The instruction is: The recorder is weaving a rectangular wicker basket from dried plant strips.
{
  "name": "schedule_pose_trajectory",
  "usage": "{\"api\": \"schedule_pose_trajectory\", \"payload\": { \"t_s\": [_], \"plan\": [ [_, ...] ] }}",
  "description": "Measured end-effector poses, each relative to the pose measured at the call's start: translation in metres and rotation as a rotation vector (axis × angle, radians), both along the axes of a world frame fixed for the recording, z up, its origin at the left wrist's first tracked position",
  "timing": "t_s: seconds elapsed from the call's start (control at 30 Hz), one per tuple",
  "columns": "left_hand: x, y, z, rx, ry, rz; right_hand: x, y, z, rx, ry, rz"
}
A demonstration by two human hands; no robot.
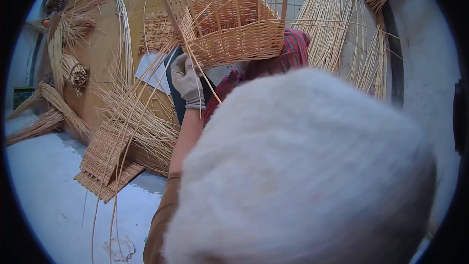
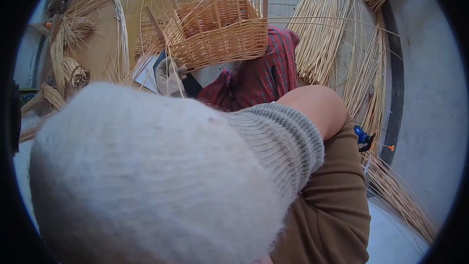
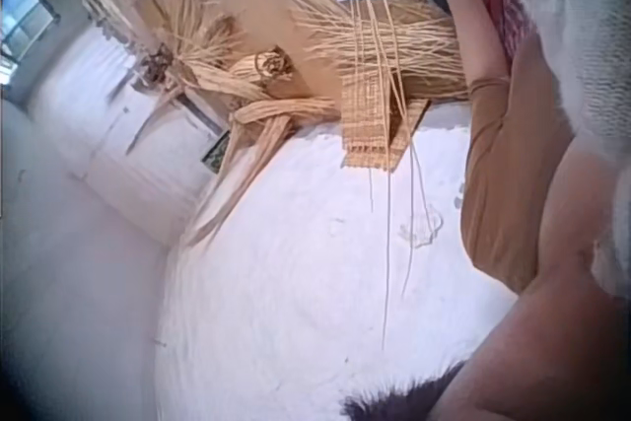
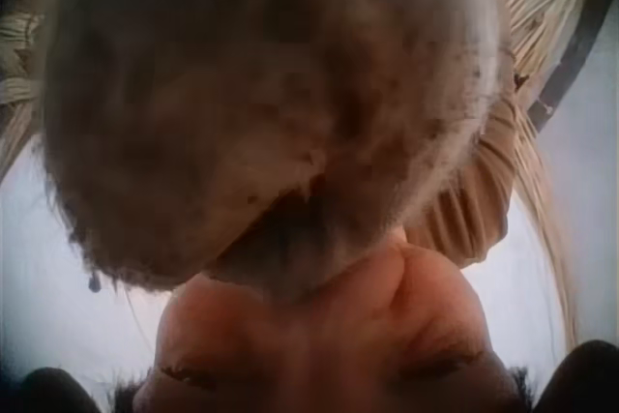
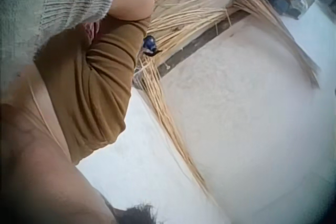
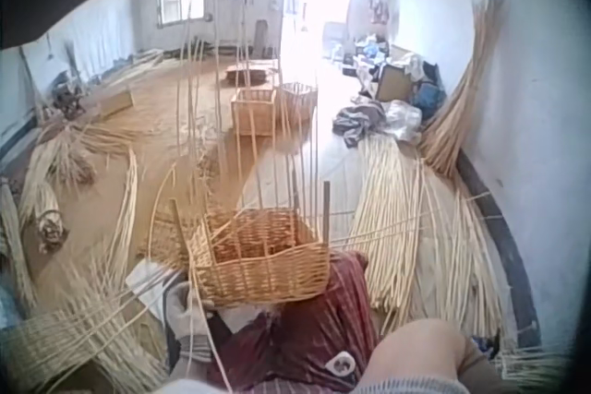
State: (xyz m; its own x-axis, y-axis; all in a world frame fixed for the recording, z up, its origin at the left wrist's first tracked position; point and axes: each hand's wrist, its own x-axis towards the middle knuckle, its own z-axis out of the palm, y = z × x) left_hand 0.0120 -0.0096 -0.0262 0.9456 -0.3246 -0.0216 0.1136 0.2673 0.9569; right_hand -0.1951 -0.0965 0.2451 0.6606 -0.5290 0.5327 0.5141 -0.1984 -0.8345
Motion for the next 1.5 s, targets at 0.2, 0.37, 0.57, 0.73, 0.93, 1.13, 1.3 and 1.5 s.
{"api": "schedule_pose_trajectory", "payload": {
  "t_s": [0.2,0.37,0.57,0.73,0.93,1.13,1.3,1.5],
  "plan": [
    [0.019,-0.009,0.018,-0.059,-0.059,0.14,0.001,-0.001,0.001,0.121,0.209,0.032],
    [0.031,-0.001,0.029,0.307,-0.347,0.187,0.03,-0.018,-0.03,0.003,0.468,-0.145],
    [0.05,0.03,-0.029,-0.008,-0.399,-0.153,0.081,0.028,-0.157,-0.592,0.668,0.106],
    [0.1,0.028,0.012,-0.001,-0.182,-0.611,0.126,0.048,-0.161,-0.829,0.443,0.025],
    [0.133,-0.001,0.057,0.051,-0.181,-1.09,0.079,0.037,-0.151,-0.736,0.528,0.005],
    [0.097,0.002,0.035,0.11,-0.426,-0.696,0.064,-0.046,-0.189,0.322,0.64,-0.204],
    [0.079,-0.018,0.013,0.183,-0.644,-0.358,0.096,-0.092,-0.23,0.211,0.342,-0.578],
    [0.063,-0.027,-0.015,-0.015,-0.416,-0.345,0.208,-0.075,-0.112,-0.778,0.438,-0.563]
  ]
}}
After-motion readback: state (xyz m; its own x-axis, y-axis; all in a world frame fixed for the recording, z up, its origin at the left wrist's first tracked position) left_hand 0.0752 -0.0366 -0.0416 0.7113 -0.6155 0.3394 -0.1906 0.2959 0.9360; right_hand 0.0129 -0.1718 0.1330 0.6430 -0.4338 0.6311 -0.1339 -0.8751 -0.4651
